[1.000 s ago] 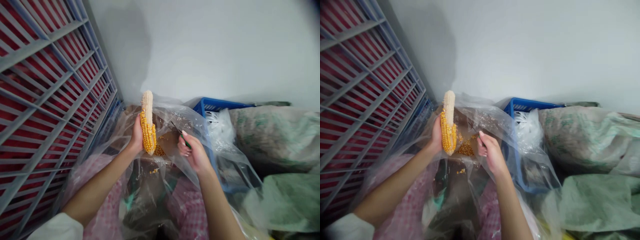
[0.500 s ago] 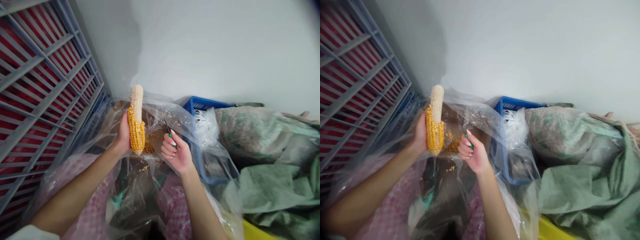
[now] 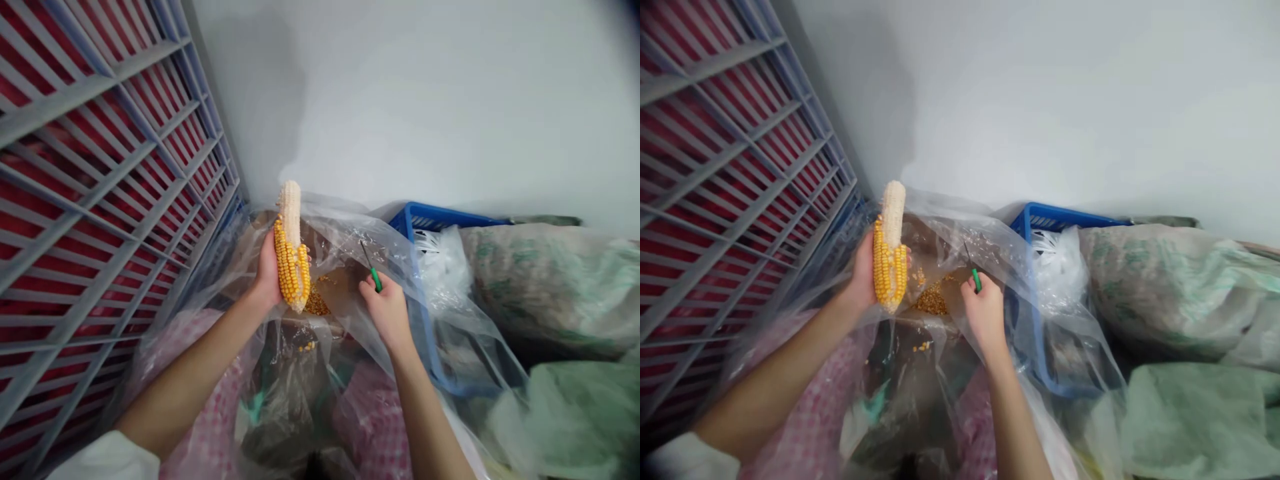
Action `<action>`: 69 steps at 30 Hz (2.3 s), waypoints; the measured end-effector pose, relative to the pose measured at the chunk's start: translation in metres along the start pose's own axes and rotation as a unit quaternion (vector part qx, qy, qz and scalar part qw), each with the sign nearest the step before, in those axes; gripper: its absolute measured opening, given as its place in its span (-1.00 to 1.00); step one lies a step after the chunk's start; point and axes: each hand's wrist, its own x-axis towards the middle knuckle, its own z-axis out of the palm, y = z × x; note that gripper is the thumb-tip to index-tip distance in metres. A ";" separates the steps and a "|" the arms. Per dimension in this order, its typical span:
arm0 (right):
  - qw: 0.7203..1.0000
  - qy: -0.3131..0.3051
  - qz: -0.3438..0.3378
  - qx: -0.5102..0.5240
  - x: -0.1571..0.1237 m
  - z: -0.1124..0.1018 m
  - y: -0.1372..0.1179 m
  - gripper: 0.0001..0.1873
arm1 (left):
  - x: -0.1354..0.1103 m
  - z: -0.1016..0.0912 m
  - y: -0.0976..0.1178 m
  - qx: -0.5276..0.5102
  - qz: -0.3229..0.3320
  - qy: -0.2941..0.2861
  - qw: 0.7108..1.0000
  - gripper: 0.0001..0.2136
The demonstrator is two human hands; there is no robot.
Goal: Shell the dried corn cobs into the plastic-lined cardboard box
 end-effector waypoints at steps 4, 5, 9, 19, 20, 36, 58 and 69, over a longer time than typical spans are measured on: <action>0.999 0.006 -0.038 -0.036 -0.003 0.005 -0.005 -0.79 | -0.002 0.000 0.004 0.010 -0.006 0.007 1.000 -0.50; 0.998 0.002 -0.047 -0.031 -0.007 0.007 -0.009 -0.76 | -0.002 0.000 0.004 0.011 0.000 0.005 1.000 -0.50; 0.994 -0.053 -0.095 -0.002 -0.027 0.017 -0.024 -0.67 | 0.001 0.000 0.002 0.007 0.039 -0.003 0.999 -0.56; 0.965 -0.030 -0.241 -0.097 -0.041 0.020 -0.027 -0.77 | 0.005 0.000 -0.002 -0.010 0.060 -0.006 0.998 -0.59; 0.963 -0.031 -0.248 -0.103 -0.040 0.020 -0.026 -0.77 | 0.005 0.000 -0.002 -0.011 0.058 -0.006 0.998 -0.59; 0.946 0.045 -0.285 -0.148 -0.040 0.024 -0.025 -0.79 | 0.004 0.000 -0.006 0.009 0.055 -0.017 0.998 -0.58; 0.980 0.022 -0.076 -0.185 -0.034 0.053 -0.010 -0.62 | 0.034 -0.015 -0.021 0.096 0.229 0.053 0.967 -0.57; 0.931 -0.205 -0.032 -0.300 -0.019 0.012 0.018 -0.71 | 0.014 -0.010 0.006 0.167 0.203 -0.030 0.964 -0.60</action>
